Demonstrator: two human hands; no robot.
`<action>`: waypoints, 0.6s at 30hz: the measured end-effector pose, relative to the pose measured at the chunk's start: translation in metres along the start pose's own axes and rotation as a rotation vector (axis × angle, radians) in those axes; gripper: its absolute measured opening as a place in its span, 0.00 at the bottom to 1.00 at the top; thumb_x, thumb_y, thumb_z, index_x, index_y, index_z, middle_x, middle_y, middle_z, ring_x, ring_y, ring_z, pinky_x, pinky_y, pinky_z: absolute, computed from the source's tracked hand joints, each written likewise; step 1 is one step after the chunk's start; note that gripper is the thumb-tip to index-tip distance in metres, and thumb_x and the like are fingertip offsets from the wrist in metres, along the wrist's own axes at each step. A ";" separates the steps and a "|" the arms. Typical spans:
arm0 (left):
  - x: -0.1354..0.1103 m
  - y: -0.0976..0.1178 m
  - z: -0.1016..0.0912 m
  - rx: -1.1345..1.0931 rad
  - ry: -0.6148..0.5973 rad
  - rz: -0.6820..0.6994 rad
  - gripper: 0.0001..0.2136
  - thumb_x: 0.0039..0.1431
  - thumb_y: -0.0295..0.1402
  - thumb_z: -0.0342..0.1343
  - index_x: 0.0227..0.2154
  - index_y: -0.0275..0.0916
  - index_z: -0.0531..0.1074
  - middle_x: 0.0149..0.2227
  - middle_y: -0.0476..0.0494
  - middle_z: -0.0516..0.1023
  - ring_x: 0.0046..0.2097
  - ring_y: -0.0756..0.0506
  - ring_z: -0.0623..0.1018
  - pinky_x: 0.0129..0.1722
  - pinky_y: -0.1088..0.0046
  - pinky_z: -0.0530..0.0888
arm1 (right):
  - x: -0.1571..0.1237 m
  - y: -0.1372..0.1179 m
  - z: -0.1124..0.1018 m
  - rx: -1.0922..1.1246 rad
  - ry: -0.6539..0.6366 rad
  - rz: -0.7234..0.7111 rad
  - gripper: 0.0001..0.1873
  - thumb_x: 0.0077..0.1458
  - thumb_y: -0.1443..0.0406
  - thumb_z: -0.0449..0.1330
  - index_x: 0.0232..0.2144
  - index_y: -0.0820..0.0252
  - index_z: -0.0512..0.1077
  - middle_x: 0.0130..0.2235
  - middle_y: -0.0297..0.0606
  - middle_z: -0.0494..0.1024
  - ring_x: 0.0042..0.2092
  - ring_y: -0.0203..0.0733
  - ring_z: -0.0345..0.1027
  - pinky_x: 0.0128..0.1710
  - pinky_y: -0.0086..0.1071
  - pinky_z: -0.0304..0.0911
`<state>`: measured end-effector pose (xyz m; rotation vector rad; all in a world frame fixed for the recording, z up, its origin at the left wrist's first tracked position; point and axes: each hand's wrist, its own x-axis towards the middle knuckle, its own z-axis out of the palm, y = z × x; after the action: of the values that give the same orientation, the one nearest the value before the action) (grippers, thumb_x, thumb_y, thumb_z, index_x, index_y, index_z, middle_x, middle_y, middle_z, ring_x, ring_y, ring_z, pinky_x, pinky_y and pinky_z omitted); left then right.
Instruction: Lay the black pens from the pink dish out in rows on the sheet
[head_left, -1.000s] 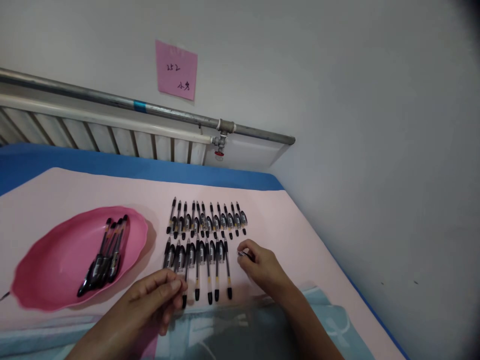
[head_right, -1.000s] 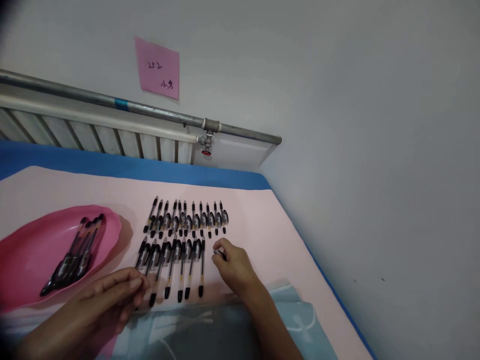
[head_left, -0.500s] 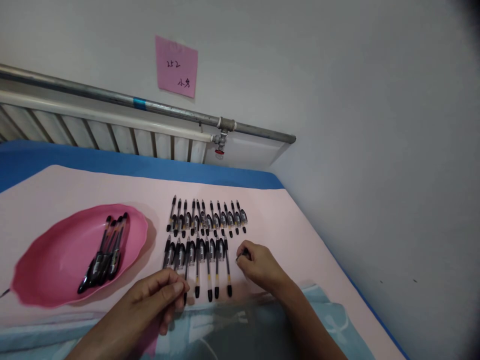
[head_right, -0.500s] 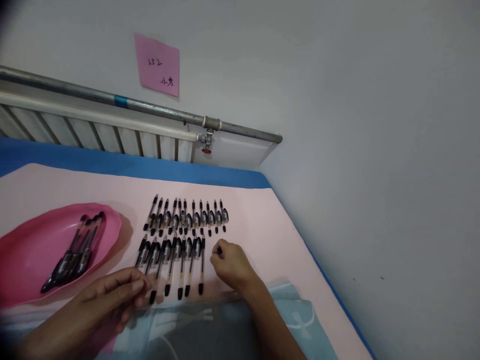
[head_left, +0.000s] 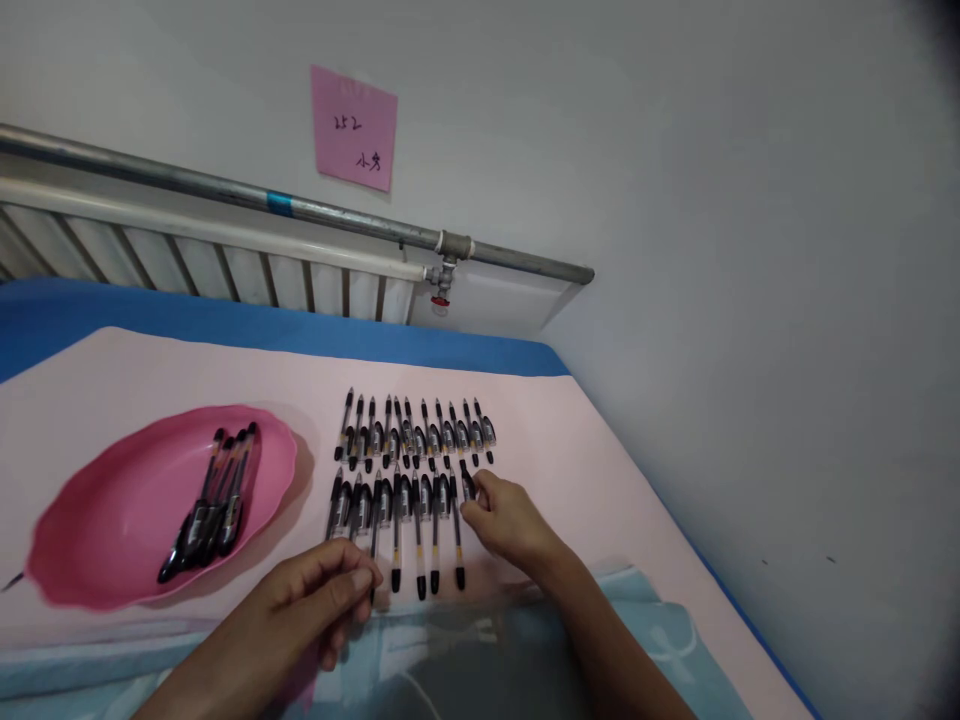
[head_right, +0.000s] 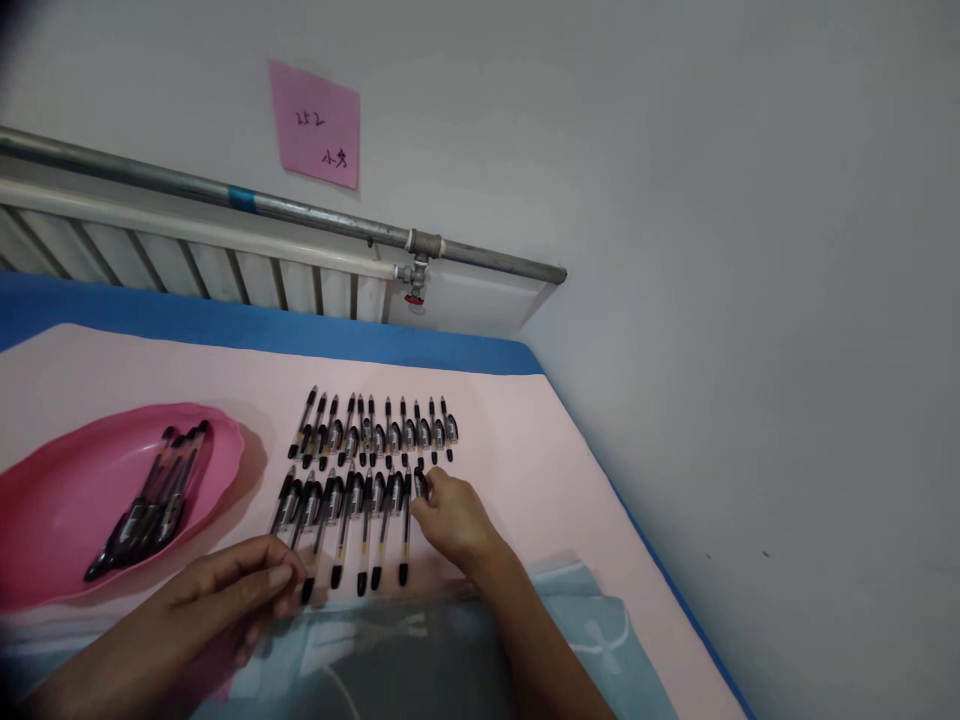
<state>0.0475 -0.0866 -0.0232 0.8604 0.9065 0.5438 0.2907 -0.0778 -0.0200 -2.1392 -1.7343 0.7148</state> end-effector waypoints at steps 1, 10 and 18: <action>0.000 0.000 0.000 0.006 0.000 -0.005 0.12 0.49 0.43 0.59 0.26 0.38 0.72 0.23 0.50 0.70 0.19 0.55 0.61 0.19 0.79 0.57 | -0.001 0.001 0.000 0.009 0.003 -0.005 0.01 0.48 0.69 0.53 0.26 0.60 0.64 0.21 0.29 0.64 0.23 0.32 0.54 0.25 0.26 0.45; 0.001 -0.004 -0.002 0.098 -0.018 0.007 0.12 0.50 0.44 0.57 0.25 0.39 0.71 0.22 0.52 0.68 0.20 0.54 0.62 0.19 0.78 0.55 | -0.008 0.000 0.000 -0.156 0.038 -0.008 0.12 0.53 0.67 0.51 0.18 0.60 0.63 0.19 0.32 0.65 0.23 0.33 0.53 0.24 0.29 0.42; -0.001 -0.002 0.002 0.109 -0.018 0.014 0.12 0.49 0.44 0.58 0.23 0.39 0.70 0.23 0.52 0.68 0.20 0.54 0.60 0.19 0.77 0.54 | -0.012 0.009 0.000 -0.054 0.058 -0.031 0.06 0.52 0.65 0.51 0.27 0.60 0.66 0.20 0.31 0.67 0.24 0.34 0.57 0.24 0.27 0.45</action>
<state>0.0491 -0.0893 -0.0234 0.9696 0.9202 0.5016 0.2963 -0.0920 -0.0229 -2.1413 -1.7720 0.5986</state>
